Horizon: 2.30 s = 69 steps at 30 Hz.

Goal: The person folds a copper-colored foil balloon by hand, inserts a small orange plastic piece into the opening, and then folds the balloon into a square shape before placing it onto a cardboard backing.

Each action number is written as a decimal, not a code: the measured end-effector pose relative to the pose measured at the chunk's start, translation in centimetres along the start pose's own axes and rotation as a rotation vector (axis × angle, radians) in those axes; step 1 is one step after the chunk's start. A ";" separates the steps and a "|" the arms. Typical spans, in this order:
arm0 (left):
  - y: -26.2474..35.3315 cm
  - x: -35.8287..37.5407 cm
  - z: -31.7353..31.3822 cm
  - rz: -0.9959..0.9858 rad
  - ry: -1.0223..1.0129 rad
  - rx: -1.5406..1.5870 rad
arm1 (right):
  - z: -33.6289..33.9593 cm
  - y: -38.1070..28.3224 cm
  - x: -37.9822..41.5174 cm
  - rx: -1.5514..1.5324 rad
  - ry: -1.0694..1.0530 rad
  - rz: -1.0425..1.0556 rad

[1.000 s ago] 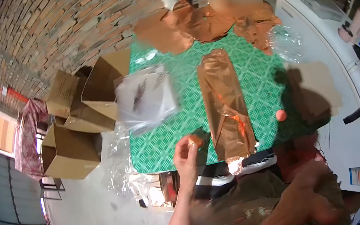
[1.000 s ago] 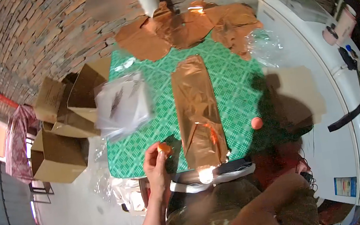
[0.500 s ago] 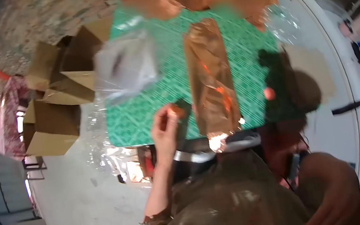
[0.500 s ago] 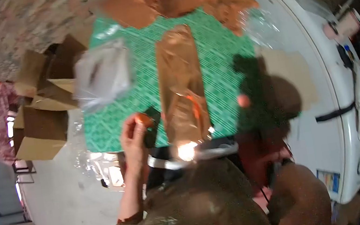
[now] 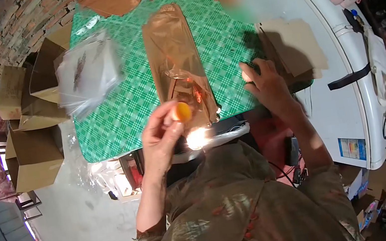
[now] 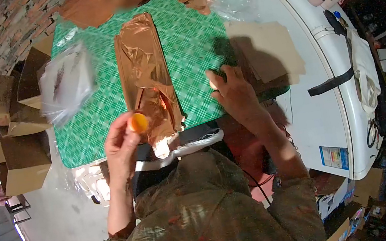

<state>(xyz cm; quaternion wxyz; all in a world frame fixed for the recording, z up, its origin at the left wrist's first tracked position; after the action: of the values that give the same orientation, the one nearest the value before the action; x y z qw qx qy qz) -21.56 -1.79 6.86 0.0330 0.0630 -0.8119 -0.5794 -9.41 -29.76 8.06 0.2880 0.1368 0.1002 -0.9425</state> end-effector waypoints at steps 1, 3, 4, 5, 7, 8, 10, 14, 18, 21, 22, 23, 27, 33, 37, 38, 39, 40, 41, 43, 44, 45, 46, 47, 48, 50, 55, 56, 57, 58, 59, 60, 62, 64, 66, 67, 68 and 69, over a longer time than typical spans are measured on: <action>-0.3 -0.1 -1.1 0.000 -0.064 0.036 | -1.4 0.8 0.2 -0.020 -0.012 -0.003; -1.4 -0.2 -2.6 0.072 -0.143 0.135 | -3.2 2.2 0.2 -0.059 -0.035 -0.004; -1.7 -0.3 -3.5 0.098 -0.170 0.193 | -3.4 2.3 0.3 -0.066 -0.006 -0.012; -2.1 -0.4 -4.3 0.142 -0.181 0.272 | -3.5 2.3 0.5 -0.074 0.022 -0.022; -2.8 -0.9 -5.6 0.229 -0.193 0.433 | -3.5 2.2 0.4 -0.116 0.118 0.006; -3.1 -1.2 -6.0 0.233 -0.177 0.439 | -3.4 2.5 0.3 -0.149 0.185 0.043; -4.1 -1.9 -6.4 0.248 -0.144 0.452 | -2.6 2.1 0.2 -0.366 0.176 -0.045; -4.8 -2.2 -7.2 0.275 -0.181 0.432 | 2.0 -2.6 0.0 -0.934 -0.032 -0.255; -4.1 -2.1 -7.7 0.320 -0.209 0.418 | 3.9 -5.7 0.0 -1.004 -0.015 0.119; -3.3 -1.7 -7.2 0.356 -0.218 0.361 | 4.3 -6.4 0.2 -0.883 -0.043 0.190; -2.8 -1.6 -7.2 0.367 -0.229 0.335 | 4.3 -6.6 0.3 -0.889 -0.044 0.192; -2.2 -1.4 -7.1 0.385 -0.222 0.295 | 4.6 -6.9 0.4 -0.855 -0.014 0.230; -1.0 -1.0 -6.6 0.381 -0.227 0.170 | 5.6 -8.1 0.6 -0.821 0.058 0.315; 0.1 -0.4 -6.7 0.294 -0.222 0.166 | 6.2 -9.7 0.8 -0.691 0.292 0.471; -0.4 0.0 -6.2 0.316 -0.216 0.158 | 5.9 -10.1 1.1 -0.635 0.346 0.511; -0.3 0.1 -6.1 0.277 -0.200 0.124 | 5.8 -10.2 1.2 -0.634 0.361 0.509; -0.3 0.4 -6.2 0.239 -0.186 0.090 | 5.6 -10.3 1.3 -0.631 0.376 0.506; -0.1 0.5 -6.4 0.201 -0.174 0.056 | 5.5 -10.3 1.4 -0.663 0.367 0.467; 0.1 0.8 -6.6 0.233 -0.131 0.051 | 5.5 -10.2 1.5 -0.692 0.360 0.428; 1.2 0.8 -7.2 -0.045 -0.059 -0.198 | 5.2 -9.9 1.7 -0.770 0.332 0.348; 1.9 1.0 -7.5 -0.184 -0.024 -0.322 | 5.0 -9.9 1.7 -0.819 0.311 0.305; 2.0 1.4 -7.4 -0.085 -0.027 -0.323 | 4.8 -9.7 1.7 -0.868 0.290 0.263; 2.3 1.3 -7.4 -0.224 -0.028 -0.402 | 4.4 -9.5 1.7 -0.978 0.232 0.171; 2.3 1.2 -7.5 -0.364 -0.030 -0.480 | 4.0 -9.4 1.9 -1.085 0.173 0.077; 2.5 1.3 -7.6 -0.504 -0.031 -0.558 | 3.7 -9.4 2.0 -1.192 0.113 -0.019; 3.0 1.3 -7.5 -0.623 -0.071 -0.633 | 4.0 -9.4 2.1 -1.263 -0.083 -0.199; 3.8 1.5 -7.3 -0.846 -0.268 -0.819 | 2.6 -9.4 2.6 -1.747 -0.446 -0.529; 4.0 1.5 -7.2 -0.869 -0.311 -0.852 | 2.5 -9.4 2.5 -1.787 -0.485 -0.552; 4.1 1.3 -6.9 -0.897 -0.367 -0.880 | 2.4 -9.5 2.4 -1.828 -0.523 -0.573; 4.3 1.2 -7.0 -0.864 -0.363 -0.872 | 2.2 -9.7 2.4 -1.869 -0.561 -0.595; 4.6 1.1 -7.0 -0.832 -0.357 -0.863 | 2.0 -9.7 2.6 -1.912 -0.549 -0.588; 4.8 1.1 -7.0 -0.800 -0.349 -0.856 | 1.5 -9.7 2.8 -1.955 -0.539 -0.580; 4.3 0.9 -6.1 -0.651 -0.277 -0.784 | 1.1 -9.9 2.7 -1.996 -0.483 -0.553; 3.9 0.9 -5.8 -0.618 -0.189 -0.724 | 1.2 -10.3 2.5 -1.992 -0.388 -0.525; 3.2 0.9 -5.3 -0.545 -0.132 -0.627 | 1.7 -10.4 2.4 -1.983 -0.312 -0.459; 3.0 1.0 -5.1 -0.525 -0.132 -0.607 | 1.9 -10.5 2.4 -1.978 -0.275 -0.424; 3.0 1.1 -5.0 -0.503 -0.132 -0.588 | 2.0 -10.6 2.4 -1.903 -0.241 -0.412; 3.0 1.2 -5.1 -0.504 -0.137 -0.575 | 2.2 -10.7 2.5 -1.829 -0.209 -0.400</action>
<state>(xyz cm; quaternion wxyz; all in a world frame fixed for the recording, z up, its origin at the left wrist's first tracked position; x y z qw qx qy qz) -22.26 -5.74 11.38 -0.1485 0.2098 -0.5756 -0.7763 -17.96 -22.90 10.48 0.1241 -0.2474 0.7967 -0.5373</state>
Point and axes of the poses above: each hand's wrist, its own x-axis away from the middle knuckle, its own z-axis out of the back of the hand, y = z × x, the point moved 5 cm from there along -x, towards the middle knuckle, and after that the axes turned 1 degree about y, right-handed, at the moved point
